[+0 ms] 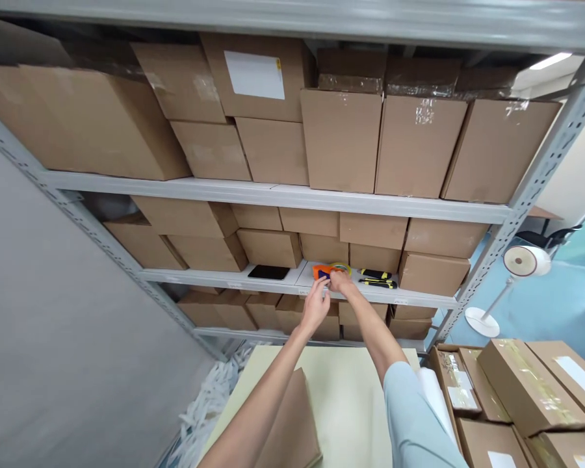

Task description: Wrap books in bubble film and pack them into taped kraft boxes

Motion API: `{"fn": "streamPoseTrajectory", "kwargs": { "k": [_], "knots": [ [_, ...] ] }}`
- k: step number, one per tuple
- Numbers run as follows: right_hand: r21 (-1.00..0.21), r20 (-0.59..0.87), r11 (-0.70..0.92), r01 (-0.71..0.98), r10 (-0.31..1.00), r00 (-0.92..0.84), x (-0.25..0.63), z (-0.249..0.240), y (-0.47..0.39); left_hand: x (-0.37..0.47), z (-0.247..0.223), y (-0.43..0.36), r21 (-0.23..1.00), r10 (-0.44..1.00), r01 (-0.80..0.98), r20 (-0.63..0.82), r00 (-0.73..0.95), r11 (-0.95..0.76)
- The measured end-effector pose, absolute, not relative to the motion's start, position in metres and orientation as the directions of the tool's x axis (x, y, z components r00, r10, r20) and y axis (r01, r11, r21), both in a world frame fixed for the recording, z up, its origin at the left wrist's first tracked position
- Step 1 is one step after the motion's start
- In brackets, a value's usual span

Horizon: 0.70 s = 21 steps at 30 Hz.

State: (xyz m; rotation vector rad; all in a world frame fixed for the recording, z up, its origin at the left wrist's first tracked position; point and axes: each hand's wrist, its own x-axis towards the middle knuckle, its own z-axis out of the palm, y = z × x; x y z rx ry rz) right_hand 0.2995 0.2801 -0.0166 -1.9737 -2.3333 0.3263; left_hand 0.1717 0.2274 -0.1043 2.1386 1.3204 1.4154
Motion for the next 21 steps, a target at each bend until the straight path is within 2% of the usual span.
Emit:
{"fn": "streamPoseTrajectory", "kwargs": {
  "k": [4,8,9,11,13,15,17,21],
  "knots": [
    [-0.195,-0.068,0.121,0.973,0.988,-0.137,0.300,-0.020,0.296,0.161,-0.115,0.207,0.615,0.793,0.564,0.596,0.126,-0.551],
    [-0.219,-0.001,0.143,0.965,0.989,-0.147,0.309,-0.040,0.286,0.134,-0.141,0.165,0.654,0.842,0.583,0.529,0.102,-0.481],
    [-0.238,0.045,0.150,0.959,0.989,-0.144,0.313,-0.052,0.279,0.125,-0.155,0.149,0.675,0.862,0.587,0.501,0.080,-0.447],
    [-0.360,0.321,0.227,0.905,0.941,-0.108,0.322,-0.090,0.254,0.106,-0.189,0.110,0.729,0.909,0.598,0.416,-0.001,-0.333],
    [-0.482,0.412,0.255,0.838,0.910,-0.040,0.332,-0.142,0.214,0.090,-0.227,0.063,0.776,0.955,0.606,0.284,-0.090,-0.174],
    [-0.601,0.353,0.215,0.770,0.936,0.014,0.338,-0.202,0.158,0.080,-0.263,0.012,0.787,0.979,0.617,0.121,-0.166,0.007],
    [-0.703,0.200,0.112,0.702,0.979,0.044,0.340,-0.259,0.090,0.077,-0.292,-0.035,0.752,0.976,0.639,-0.027,-0.217,0.163],
    [-0.806,-0.139,-0.166,0.569,0.986,0.090,0.329,-0.339,-0.044,0.084,-0.326,-0.100,0.628,0.948,0.711,-0.189,-0.255,0.316]
  ]
}}
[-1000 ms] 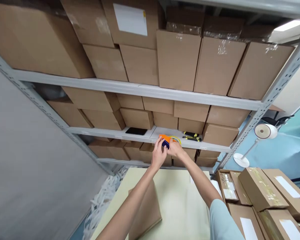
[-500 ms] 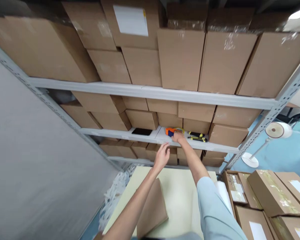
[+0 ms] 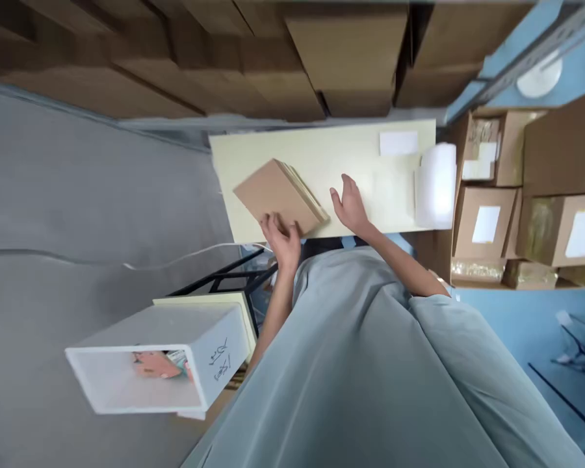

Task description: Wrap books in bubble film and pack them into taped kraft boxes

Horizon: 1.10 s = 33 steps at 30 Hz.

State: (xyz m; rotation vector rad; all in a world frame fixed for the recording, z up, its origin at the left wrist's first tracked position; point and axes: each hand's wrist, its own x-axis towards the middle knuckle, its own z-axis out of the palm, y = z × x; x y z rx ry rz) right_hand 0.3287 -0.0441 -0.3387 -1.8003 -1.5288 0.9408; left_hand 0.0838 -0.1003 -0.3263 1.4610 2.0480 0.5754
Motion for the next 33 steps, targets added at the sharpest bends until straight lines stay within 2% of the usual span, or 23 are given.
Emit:
{"fn": "streamPoseTrajectory", "kwargs": {
  "k": [4,7,12,18,28,30,33],
  "knots": [
    [-0.812,-0.395,-0.376,0.445,0.917,0.055,0.304,-0.360,-0.128,0.089,-0.336,-0.125,0.537,0.928,0.758,-0.250,-0.276,0.370],
    [-0.824,-0.493,-0.446,0.349,0.869,-0.054,0.285,-0.355,-0.151,0.089,-0.335,-0.127,0.512,0.927,0.775,-0.261,-0.270,0.371],
    [-0.871,-0.482,-0.448,0.201,0.860,-0.170,0.259,-0.350,-0.136,0.089,-0.336,-0.126,0.449,0.924,0.815,-0.276,-0.264,0.367],
    [-0.842,-0.536,-0.533,0.078,0.813,-0.229,0.250,-0.372,-0.085,0.095,-0.338,-0.124,0.414,0.927,0.837,-0.267,-0.264,0.358],
    [-0.822,-0.557,-0.567,0.058,0.779,-0.287,0.259,-0.380,-0.059,0.109,-0.327,-0.121,0.426,0.937,0.843,-0.261,-0.234,0.329],
    [-0.818,-0.563,-0.574,0.044,0.780,-0.276,0.261,-0.377,-0.049,0.109,-0.324,-0.120,0.436,0.942,0.842,-0.245,-0.229,0.318],
    [-0.786,-0.618,-0.613,0.083,0.776,-0.121,0.273,-0.368,-0.046,0.111,-0.321,-0.124,0.459,0.945,0.832,-0.243,-0.219,0.311]
  ]
}}
